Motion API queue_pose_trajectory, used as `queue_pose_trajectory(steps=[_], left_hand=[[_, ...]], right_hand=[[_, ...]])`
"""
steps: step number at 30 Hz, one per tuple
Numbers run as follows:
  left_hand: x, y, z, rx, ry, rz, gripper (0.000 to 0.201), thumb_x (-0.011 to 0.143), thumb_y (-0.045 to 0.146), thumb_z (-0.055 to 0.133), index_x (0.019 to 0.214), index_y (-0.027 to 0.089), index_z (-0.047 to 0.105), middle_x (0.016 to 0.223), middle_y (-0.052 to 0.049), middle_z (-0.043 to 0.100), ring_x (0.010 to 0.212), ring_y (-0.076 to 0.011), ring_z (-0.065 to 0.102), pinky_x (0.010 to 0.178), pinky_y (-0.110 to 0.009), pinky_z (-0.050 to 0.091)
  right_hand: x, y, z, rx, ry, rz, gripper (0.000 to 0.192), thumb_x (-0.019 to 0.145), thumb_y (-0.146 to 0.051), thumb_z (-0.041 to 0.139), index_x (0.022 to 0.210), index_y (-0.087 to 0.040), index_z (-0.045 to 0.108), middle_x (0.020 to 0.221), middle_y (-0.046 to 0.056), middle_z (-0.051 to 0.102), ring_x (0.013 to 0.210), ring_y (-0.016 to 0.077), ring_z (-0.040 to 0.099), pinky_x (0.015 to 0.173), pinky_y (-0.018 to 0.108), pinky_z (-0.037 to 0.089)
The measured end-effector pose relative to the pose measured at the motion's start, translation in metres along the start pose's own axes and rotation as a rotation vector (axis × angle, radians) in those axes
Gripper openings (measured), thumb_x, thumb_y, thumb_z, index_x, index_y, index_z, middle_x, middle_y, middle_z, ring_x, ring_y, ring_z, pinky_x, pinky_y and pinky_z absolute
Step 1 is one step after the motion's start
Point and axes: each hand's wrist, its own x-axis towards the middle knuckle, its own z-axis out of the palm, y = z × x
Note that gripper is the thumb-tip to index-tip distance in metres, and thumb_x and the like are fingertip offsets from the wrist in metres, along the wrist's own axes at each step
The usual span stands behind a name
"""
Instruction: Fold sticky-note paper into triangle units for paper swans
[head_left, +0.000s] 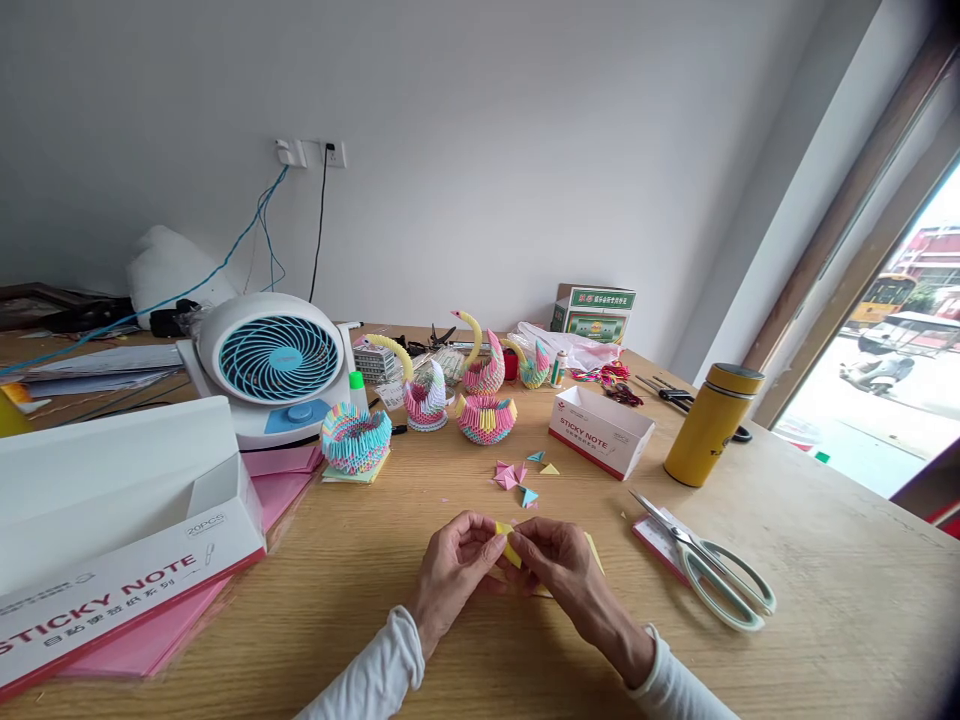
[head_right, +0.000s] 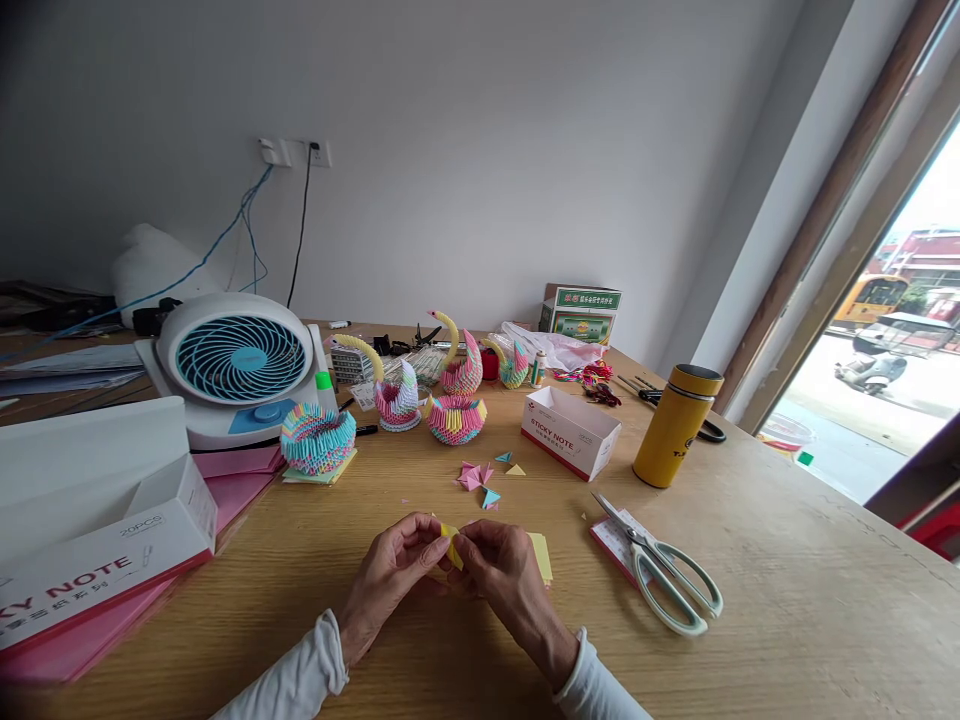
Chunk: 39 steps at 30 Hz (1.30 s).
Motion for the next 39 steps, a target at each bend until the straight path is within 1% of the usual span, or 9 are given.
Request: queue_pose_trajectory(steps=[6, 12, 15, 18, 21, 26, 30, 33, 39], left_hand=[[0.001, -0.003, -0.001, 0.013, -0.051, 0.006, 0.028, 0.071, 0.037, 0.071, 0.084, 0.016, 0.058, 0.083, -0.004, 0.062, 0.072, -0.018, 0.064, 0.057, -0.029, 0.058], [0.001, -0.011, -0.001, 0.143, 0.014, 0.055, 0.014, 0.065, 0.013, 0.059, 0.078, 0.017, 0.058, 0.079, -0.002, 0.06, 0.075, -0.0183, 0.061, 0.056, -0.026, 0.056], [0.002, -0.012, -0.002, 0.241, 0.06, 0.112, 0.012, 0.064, 0.008, 0.055, 0.072, 0.017, 0.057, 0.073, -0.001, 0.06, 0.071, -0.0164, 0.059, 0.056, -0.023, 0.053], [0.004, -0.014, -0.003, 0.223, 0.078, 0.129, 0.007, 0.068, 0.012, 0.058, 0.073, 0.017, 0.058, 0.075, -0.002, 0.061, 0.07, -0.0164, 0.06, 0.062, -0.025, 0.053], [0.006, -0.017, -0.005, 0.167, 0.083, 0.121, 0.009, 0.069, 0.019, 0.064, 0.075, 0.017, 0.059, 0.078, -0.002, 0.063, 0.073, -0.0178, 0.062, 0.066, -0.027, 0.054], [0.007, -0.02, -0.006, 0.209, 0.122, 0.16, 0.011, 0.069, 0.02, 0.066, 0.077, 0.017, 0.059, 0.08, -0.003, 0.064, 0.077, -0.019, 0.064, 0.07, -0.029, 0.054], [0.005, -0.02, -0.006, 0.304, 0.105, 0.217, 0.009, 0.071, 0.016, 0.061, 0.08, 0.017, 0.059, 0.083, -0.004, 0.065, 0.081, -0.0196, 0.065, 0.075, -0.03, 0.053], [0.002, -0.016, -0.004, 0.344, 0.085, 0.23, 0.01, 0.073, 0.016, 0.06, 0.083, 0.017, 0.059, 0.086, -0.005, 0.066, 0.085, -0.0211, 0.066, 0.073, -0.029, 0.052], [-0.004, -0.007, -0.002, 0.187, -0.008, 0.14, 0.017, 0.084, 0.033, 0.055, 0.086, 0.017, 0.06, 0.089, -0.006, 0.064, 0.088, -0.0222, 0.064, 0.079, -0.033, 0.054]], right_hand=[[-0.001, -0.001, 0.0, -0.053, 0.002, -0.025, 0.04, 0.081, -0.053, 0.06, 0.068, -0.016, 0.062, 0.055, 0.0, 0.057, 0.045, 0.0122, 0.051, 0.043, 0.022, 0.04], [-0.007, -0.004, 0.007, -0.419, 0.082, -0.276, 0.023, 0.086, -0.026, 0.056, 0.067, -0.017, 0.066, 0.058, 0.001, 0.059, 0.051, 0.0129, 0.049, 0.05, 0.023, 0.034], [-0.008, -0.004, 0.009, -0.465, 0.05, -0.34, 0.026, 0.09, -0.028, 0.054, 0.07, -0.018, 0.068, 0.065, 0.002, 0.062, 0.056, 0.014, 0.051, 0.054, 0.024, 0.036], [-0.006, -0.003, 0.007, -0.356, 0.028, -0.264, 0.036, 0.093, -0.039, 0.047, 0.071, -0.018, 0.066, 0.063, 0.002, 0.06, 0.055, 0.0144, 0.053, 0.053, 0.024, 0.039], [-0.003, -0.001, 0.003, -0.132, -0.025, -0.122, 0.034, 0.089, -0.047, 0.053, 0.08, -0.017, 0.066, 0.065, 0.002, 0.062, 0.054, 0.0149, 0.057, 0.051, 0.024, 0.044], [-0.003, 0.003, 0.003, 0.002, -0.057, -0.045, 0.025, 0.081, -0.04, 0.063, 0.085, -0.015, 0.065, 0.064, 0.0, 0.062, 0.051, 0.0126, 0.055, 0.048, 0.022, 0.046], [-0.003, 0.006, 0.004, -0.16, 0.023, -0.148, 0.011, 0.083, -0.023, 0.057, 0.084, -0.016, 0.066, 0.067, 0.002, 0.066, 0.052, 0.0131, 0.056, 0.048, 0.021, 0.043], [-0.004, 0.005, 0.005, -0.381, 0.113, -0.296, 0.014, 0.082, -0.012, 0.054, 0.083, -0.018, 0.066, 0.074, 0.004, 0.069, 0.065, 0.0163, 0.062, 0.058, 0.024, 0.045], [-0.005, 0.003, 0.003, -0.584, 0.172, -0.438, 0.02, 0.085, -0.006, 0.05, 0.084, -0.018, 0.065, 0.077, 0.004, 0.068, 0.065, 0.0157, 0.061, 0.061, 0.024, 0.042]])
